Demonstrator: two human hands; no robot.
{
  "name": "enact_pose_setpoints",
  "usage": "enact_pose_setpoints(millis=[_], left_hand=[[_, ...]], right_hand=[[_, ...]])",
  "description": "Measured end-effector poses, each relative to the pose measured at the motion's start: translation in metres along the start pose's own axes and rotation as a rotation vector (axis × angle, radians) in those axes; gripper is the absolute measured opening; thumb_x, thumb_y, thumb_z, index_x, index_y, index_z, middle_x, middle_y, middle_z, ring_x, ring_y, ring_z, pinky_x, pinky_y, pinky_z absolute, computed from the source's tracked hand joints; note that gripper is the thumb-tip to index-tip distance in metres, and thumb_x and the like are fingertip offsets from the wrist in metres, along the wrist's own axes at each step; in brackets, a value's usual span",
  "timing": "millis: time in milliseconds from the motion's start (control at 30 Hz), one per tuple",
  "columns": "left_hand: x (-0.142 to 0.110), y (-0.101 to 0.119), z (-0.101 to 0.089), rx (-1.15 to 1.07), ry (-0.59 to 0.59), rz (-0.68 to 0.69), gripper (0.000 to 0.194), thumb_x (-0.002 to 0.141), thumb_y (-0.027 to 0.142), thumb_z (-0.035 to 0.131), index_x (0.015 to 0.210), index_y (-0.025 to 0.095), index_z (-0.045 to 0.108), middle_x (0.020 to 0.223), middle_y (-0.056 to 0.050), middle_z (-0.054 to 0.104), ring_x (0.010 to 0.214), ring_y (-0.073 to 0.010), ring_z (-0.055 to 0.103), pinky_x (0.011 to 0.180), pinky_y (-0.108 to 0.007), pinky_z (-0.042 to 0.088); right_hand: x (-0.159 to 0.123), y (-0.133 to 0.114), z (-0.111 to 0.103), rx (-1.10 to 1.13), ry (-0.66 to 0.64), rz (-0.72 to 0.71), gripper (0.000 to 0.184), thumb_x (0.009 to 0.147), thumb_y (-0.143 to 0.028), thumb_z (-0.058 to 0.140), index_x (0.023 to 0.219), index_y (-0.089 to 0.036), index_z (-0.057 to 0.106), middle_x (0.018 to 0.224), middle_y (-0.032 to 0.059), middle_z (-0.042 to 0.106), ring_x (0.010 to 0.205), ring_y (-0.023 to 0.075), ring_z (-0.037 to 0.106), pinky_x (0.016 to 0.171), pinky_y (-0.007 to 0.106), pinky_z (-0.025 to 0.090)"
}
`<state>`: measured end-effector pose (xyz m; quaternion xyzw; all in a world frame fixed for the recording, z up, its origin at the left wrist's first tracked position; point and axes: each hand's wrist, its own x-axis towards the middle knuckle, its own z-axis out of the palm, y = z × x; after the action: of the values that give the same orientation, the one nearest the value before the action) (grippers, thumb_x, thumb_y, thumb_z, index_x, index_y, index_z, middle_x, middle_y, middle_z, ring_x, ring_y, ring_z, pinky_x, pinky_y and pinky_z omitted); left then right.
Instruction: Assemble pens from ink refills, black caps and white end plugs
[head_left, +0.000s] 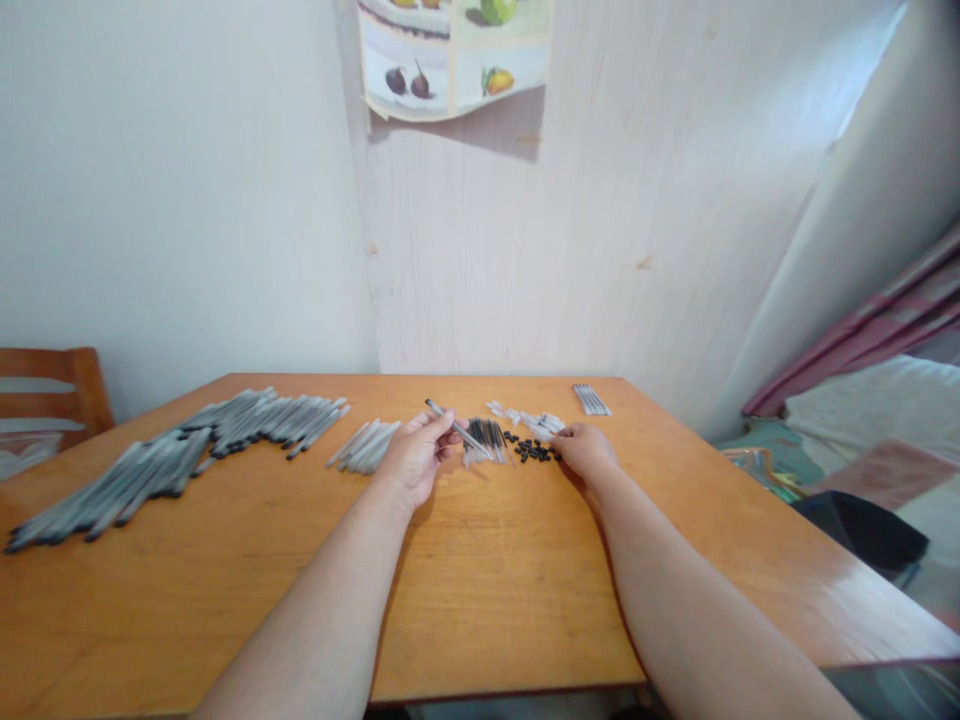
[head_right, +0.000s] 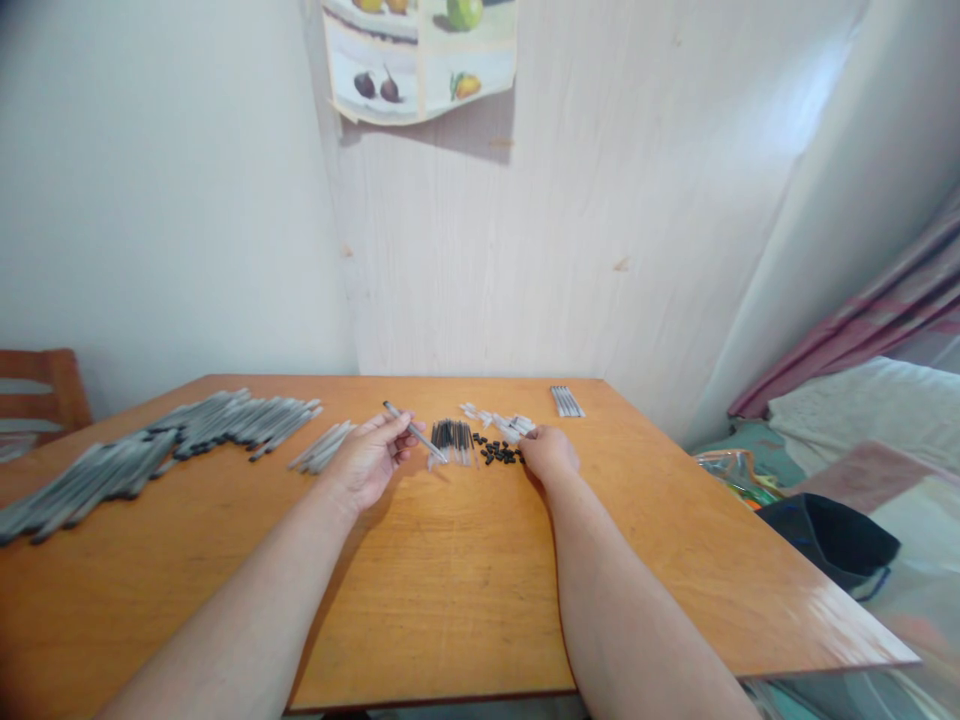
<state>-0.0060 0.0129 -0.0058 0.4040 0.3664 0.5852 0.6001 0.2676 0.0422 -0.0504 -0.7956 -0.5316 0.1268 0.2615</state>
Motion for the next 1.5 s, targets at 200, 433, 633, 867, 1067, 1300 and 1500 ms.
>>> enact_pose_setpoints(millis=[200,433,633,867,1067,1300,1500], left_hand=[[0.000,0.000,0.000,0.002,0.003,-0.005,0.021,0.072,0.027,0.076,0.084,0.014,0.064,0.083,-0.008,0.073,0.064,-0.0090,0.060,0.051,-0.018,0.037],[0.001,-0.001,-0.001,-0.009,-0.002,-0.010,0.020,0.073,0.026,0.076,0.085,0.015,0.064,0.084,-0.008,0.073,0.064,-0.0092,0.061,0.052,-0.018,0.037],[0.002,-0.001,-0.002,-0.009,0.000,-0.009,0.021,0.073,0.027,0.076,0.085,0.015,0.064,0.084,-0.008,0.073,0.064,-0.0091,0.061,0.051,-0.017,0.037],[0.001,0.001,-0.003,-0.031,0.006,0.005,0.020,0.073,0.025,0.076,0.083,0.014,0.063,0.081,-0.007,0.073,0.063,-0.0093,0.062,0.053,-0.018,0.040],[0.002,0.001,-0.004,-0.045,0.013,0.021,0.020,0.073,0.025,0.077,0.084,0.014,0.064,0.081,-0.007,0.073,0.064,-0.0098,0.063,0.053,-0.018,0.041],[0.003,0.002,-0.005,-0.060,0.024,0.023,0.018,0.076,0.024,0.074,0.085,0.014,0.063,0.083,-0.008,0.073,0.065,-0.0092,0.063,0.055,-0.018,0.043],[0.004,0.002,-0.005,-0.084,0.043,0.042,0.019,0.075,0.024,0.075,0.087,0.014,0.063,0.082,-0.007,0.073,0.065,-0.0092,0.063,0.058,-0.019,0.045]], right_hand=[[-0.003,-0.003,-0.002,-0.027,-0.023,0.029,0.017,0.071,-0.034,0.064,0.079,-0.022,0.074,0.081,0.0109,0.072,0.075,0.0240,0.065,0.062,0.029,0.042],[-0.001,-0.002,-0.003,-0.034,-0.014,0.032,0.016,0.070,-0.029,0.063,0.078,-0.020,0.074,0.081,0.0122,0.072,0.076,0.0236,0.066,0.063,0.029,0.043],[0.004,0.005,-0.001,-0.033,0.027,0.021,0.018,0.069,-0.024,0.061,0.080,-0.017,0.074,0.078,0.0128,0.071,0.074,0.0231,0.065,0.060,0.027,0.042],[0.008,0.008,-0.003,0.001,0.067,0.010,0.020,0.074,-0.027,0.058,0.081,-0.016,0.073,0.082,0.0130,0.071,0.075,0.0220,0.064,0.059,0.027,0.040],[0.011,0.009,-0.005,0.155,0.136,-0.016,0.021,0.073,-0.029,0.057,0.076,-0.016,0.073,0.075,0.0102,0.069,0.073,0.0216,0.062,0.059,0.027,0.039],[0.005,0.000,-0.006,0.562,0.106,-0.013,0.015,0.070,-0.029,0.058,0.072,-0.015,0.064,0.064,0.0039,0.062,0.061,0.0153,0.056,0.049,0.023,0.035],[-0.014,-0.019,-0.020,1.073,-0.113,-0.045,0.016,0.069,-0.027,0.068,0.078,-0.017,0.060,0.071,0.0037,0.065,0.057,0.0104,0.056,0.044,0.018,0.036]])
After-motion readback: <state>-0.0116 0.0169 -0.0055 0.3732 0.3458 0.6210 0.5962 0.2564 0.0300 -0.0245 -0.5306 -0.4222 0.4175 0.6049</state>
